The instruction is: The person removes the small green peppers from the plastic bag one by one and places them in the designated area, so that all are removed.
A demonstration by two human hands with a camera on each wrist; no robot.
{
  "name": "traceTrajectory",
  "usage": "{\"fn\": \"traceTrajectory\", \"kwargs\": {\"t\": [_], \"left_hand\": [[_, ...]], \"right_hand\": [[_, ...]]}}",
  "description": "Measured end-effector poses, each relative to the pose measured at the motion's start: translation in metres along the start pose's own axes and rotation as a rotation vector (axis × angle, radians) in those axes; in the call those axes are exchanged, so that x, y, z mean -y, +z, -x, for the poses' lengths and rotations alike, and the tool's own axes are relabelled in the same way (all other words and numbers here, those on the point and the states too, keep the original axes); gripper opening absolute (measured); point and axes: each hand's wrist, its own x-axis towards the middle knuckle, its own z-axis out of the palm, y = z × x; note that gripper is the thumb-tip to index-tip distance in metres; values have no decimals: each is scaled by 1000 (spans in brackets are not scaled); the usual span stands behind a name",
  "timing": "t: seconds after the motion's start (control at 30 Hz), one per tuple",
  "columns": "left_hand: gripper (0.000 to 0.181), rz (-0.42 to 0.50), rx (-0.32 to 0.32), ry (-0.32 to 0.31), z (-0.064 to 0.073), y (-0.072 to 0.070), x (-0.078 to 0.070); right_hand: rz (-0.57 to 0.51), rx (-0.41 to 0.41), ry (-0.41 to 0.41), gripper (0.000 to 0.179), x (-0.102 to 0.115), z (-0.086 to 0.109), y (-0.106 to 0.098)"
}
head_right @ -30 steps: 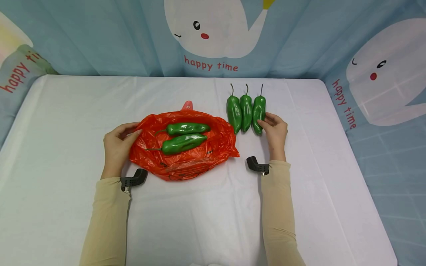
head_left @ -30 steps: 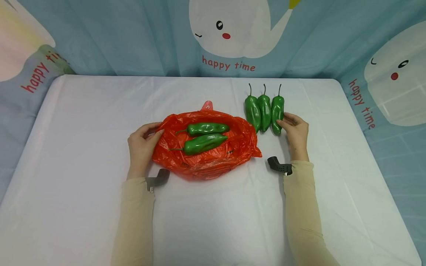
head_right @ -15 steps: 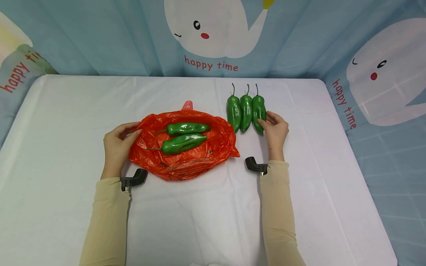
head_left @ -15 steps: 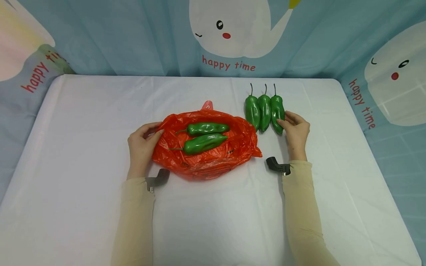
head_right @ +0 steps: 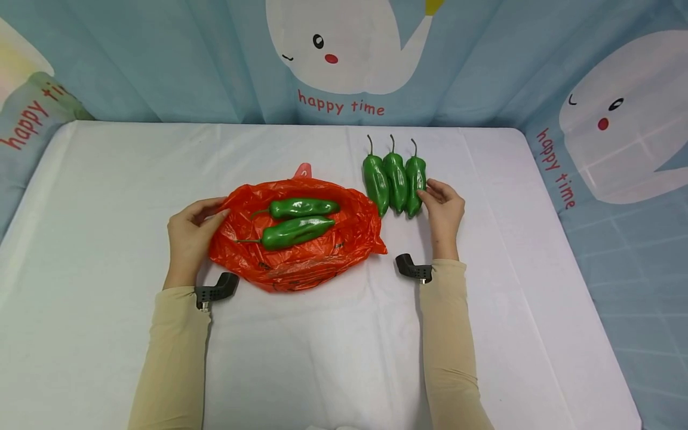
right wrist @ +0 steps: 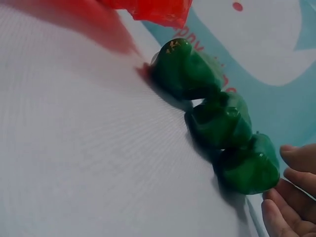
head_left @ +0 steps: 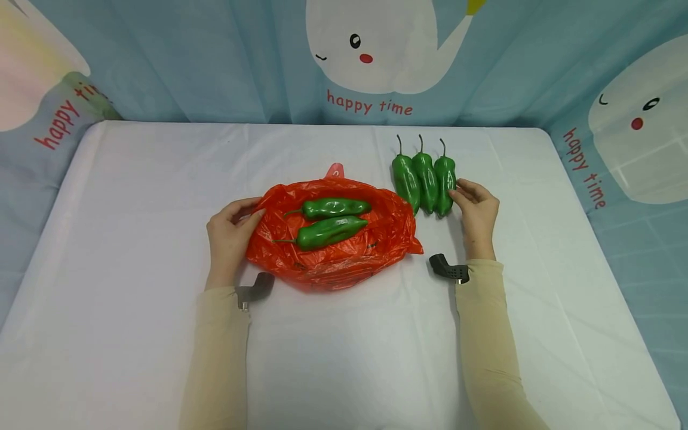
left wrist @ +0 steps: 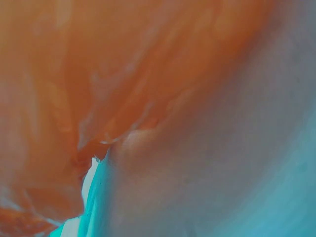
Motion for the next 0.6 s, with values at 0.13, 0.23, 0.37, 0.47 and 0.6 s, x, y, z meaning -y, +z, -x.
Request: {"fn": "traceTrajectory", "kwargs": {"t": [0.13,0.23,0.37,0.47,0.6], "left_hand": [[28,-10,-3,-3,1,-1,-1],[27,-8,-14,-2,2,-3,-1],[27,-12,-8,5,1,-2,2],[27,-14,3,9,1,0,2],[27,-7,4,9,1,-1,-2]], "right_hand": [[-54,-29,-21,29,4,0,0],[-107,-44,-44,26,11,2,1],[-168,-23,-64,25,22,9,2],[-150,32,-86,27,31,18,6],[-90,128,-135,27,43,32,13]]}}
